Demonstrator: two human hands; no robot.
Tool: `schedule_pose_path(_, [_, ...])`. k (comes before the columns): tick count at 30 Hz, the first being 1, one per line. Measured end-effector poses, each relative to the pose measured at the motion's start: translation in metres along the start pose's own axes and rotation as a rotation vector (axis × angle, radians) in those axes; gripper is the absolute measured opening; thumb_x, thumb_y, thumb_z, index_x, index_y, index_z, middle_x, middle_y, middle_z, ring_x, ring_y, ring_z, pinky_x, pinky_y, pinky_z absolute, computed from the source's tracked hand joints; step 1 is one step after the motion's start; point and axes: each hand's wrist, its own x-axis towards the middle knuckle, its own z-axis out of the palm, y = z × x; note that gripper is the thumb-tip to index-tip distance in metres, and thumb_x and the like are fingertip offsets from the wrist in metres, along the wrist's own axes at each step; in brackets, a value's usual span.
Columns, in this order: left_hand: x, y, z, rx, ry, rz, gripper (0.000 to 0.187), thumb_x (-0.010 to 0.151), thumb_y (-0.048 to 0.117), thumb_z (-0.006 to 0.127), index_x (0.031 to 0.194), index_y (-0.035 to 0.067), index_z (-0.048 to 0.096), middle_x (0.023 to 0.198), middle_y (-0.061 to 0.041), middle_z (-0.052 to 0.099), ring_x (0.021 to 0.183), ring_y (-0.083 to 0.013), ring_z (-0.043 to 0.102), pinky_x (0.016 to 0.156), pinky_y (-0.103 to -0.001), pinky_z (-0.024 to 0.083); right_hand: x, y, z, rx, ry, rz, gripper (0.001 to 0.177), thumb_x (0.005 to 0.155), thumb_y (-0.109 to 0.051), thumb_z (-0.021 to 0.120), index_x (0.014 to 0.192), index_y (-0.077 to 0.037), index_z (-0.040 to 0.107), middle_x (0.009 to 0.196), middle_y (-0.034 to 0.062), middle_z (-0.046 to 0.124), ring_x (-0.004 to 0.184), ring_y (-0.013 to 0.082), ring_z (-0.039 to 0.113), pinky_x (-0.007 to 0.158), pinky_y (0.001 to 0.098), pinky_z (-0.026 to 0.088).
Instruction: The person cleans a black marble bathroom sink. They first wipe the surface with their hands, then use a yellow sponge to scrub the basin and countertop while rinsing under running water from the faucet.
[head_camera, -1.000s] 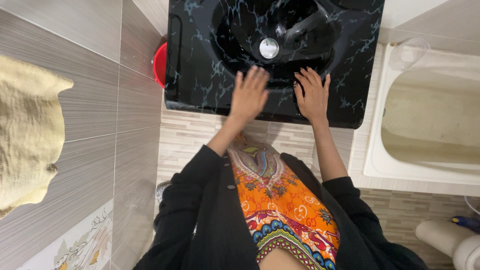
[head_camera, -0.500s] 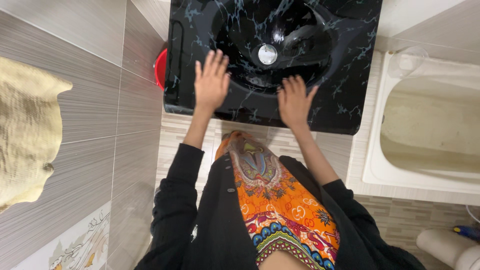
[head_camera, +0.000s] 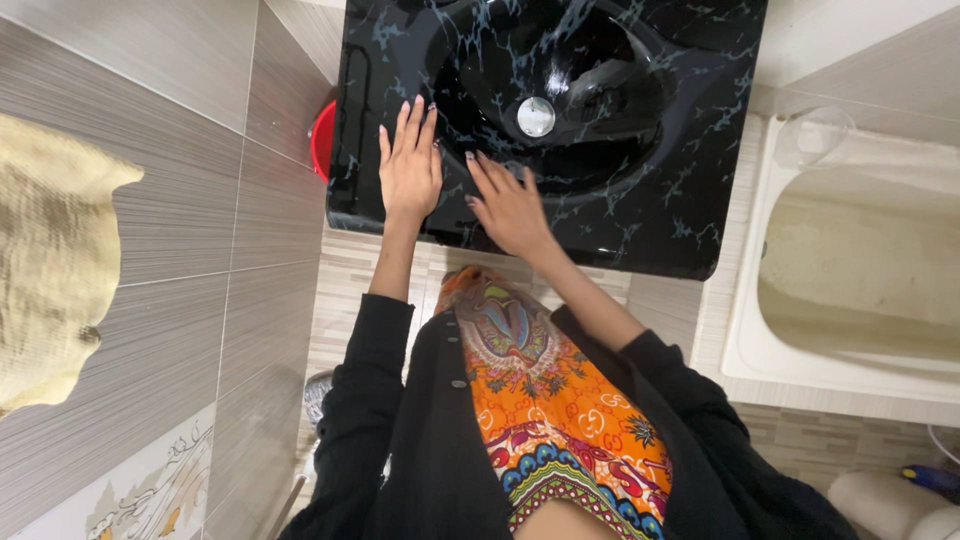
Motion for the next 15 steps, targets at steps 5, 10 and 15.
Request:
schedule_pose_path(5, [-0.001,0.001,-0.001,0.0,0.009,-0.002,0.052,0.105,0.018,0.046,0.157,0.012,0.045,0.167,-0.006,0.033,0.156,-0.0254,0.027,0.126,-0.054,0.019,-0.054,0.065,-0.032,-0.014,0.003,-0.01,0.051,0.104,-0.034,0.053,0.148,-0.008,0.052,0.148,0.0127,0.056,0.14,0.0258,0.048,0.116,0.0623,0.029])
schedule_pose_path(10, [-0.002,0.002,0.001,0.0,0.03,0.002,0.051,0.106,0.017,0.047,0.157,0.011,0.045,0.167,-0.007,0.033,0.155,-0.0262,0.027,0.125,-0.055,0.02,-0.086,0.122,-0.065,-0.079,0.066,0.208,0.052,0.104,-0.032,0.05,0.151,-0.008,0.051,0.161,0.013,0.044,0.152,0.0288,0.035,0.117,0.0706,0.017])
schedule_pose_path(15, [-0.006,0.005,0.008,0.021,0.064,-0.027,0.051,0.106,0.018,0.047,0.157,0.012,0.045,0.167,-0.007,0.034,0.155,-0.0262,0.029,0.124,-0.055,0.021,-0.082,0.107,-0.05,-0.082,0.105,0.427,0.063,0.107,-0.037,0.047,0.158,-0.001,0.039,0.17,0.0186,0.024,0.157,0.0335,0.019,0.116,0.0744,0.008])
